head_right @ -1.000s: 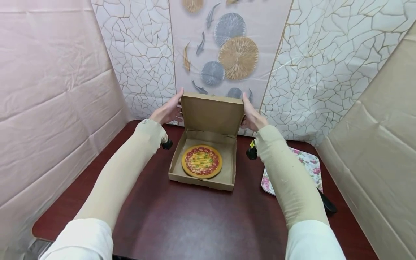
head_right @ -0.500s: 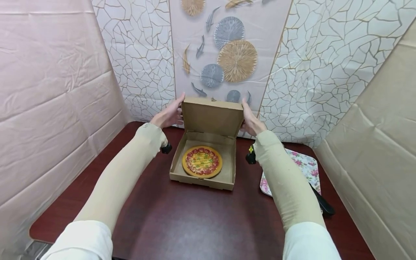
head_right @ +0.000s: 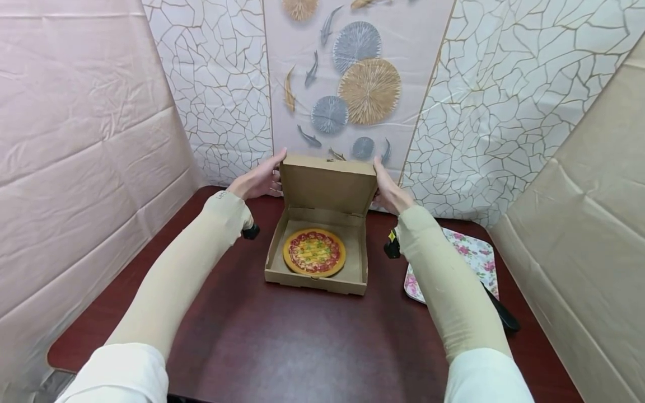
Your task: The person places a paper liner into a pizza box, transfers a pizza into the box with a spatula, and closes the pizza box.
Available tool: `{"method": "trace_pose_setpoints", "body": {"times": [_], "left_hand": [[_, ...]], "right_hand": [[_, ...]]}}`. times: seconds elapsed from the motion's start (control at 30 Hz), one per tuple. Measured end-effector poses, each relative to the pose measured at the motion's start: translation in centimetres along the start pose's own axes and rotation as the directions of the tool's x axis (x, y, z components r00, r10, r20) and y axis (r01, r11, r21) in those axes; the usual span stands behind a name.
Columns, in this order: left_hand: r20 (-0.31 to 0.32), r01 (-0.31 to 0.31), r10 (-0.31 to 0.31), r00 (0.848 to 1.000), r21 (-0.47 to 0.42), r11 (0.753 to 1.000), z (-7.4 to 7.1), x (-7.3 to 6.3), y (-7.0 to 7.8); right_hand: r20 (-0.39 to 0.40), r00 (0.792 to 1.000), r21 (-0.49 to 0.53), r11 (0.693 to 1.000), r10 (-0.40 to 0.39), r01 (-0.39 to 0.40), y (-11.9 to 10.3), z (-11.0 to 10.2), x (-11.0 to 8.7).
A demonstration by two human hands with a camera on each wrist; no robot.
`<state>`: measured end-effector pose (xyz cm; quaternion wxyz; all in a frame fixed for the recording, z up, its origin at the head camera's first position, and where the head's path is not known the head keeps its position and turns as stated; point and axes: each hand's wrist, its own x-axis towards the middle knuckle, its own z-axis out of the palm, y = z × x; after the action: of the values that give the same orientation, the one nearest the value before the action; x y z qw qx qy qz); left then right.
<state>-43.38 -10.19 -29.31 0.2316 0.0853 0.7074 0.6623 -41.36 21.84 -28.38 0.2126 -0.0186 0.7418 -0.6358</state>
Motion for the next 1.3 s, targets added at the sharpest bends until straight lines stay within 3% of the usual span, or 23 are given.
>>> {"method": "trace_pose_setpoints", "body": {"times": [0.3,0.6,0.8,1.3], "left_hand": [[0.010,0.007,-0.008,1.000,0.102,0.995,-0.4,-0.5,-0.5],[0.027,-0.037,0.033,0.999,0.170,0.985,-0.4,-0.9,-1.0],[-0.028,-0.035,0.040,0.999,0.152,0.988,-0.3,-0.5,-1.7],[-0.079,-0.079,0.089,0.993,0.116,0.990,0.5,0.9,-2.5]], "right_hand": [[0.008,1.000,-0.174,0.985,0.003,-0.002,1.0,-0.1,-0.9],[0.069,0.996,-0.244,0.967,-0.058,0.073,2.0,-1.0,-1.7],[0.076,0.994,-0.206,0.974,-0.084,0.098,2.6,-1.2,-1.3],[0.023,0.993,-0.096,0.988,-0.119,0.121,3.4,-1.6,-0.2]]}}
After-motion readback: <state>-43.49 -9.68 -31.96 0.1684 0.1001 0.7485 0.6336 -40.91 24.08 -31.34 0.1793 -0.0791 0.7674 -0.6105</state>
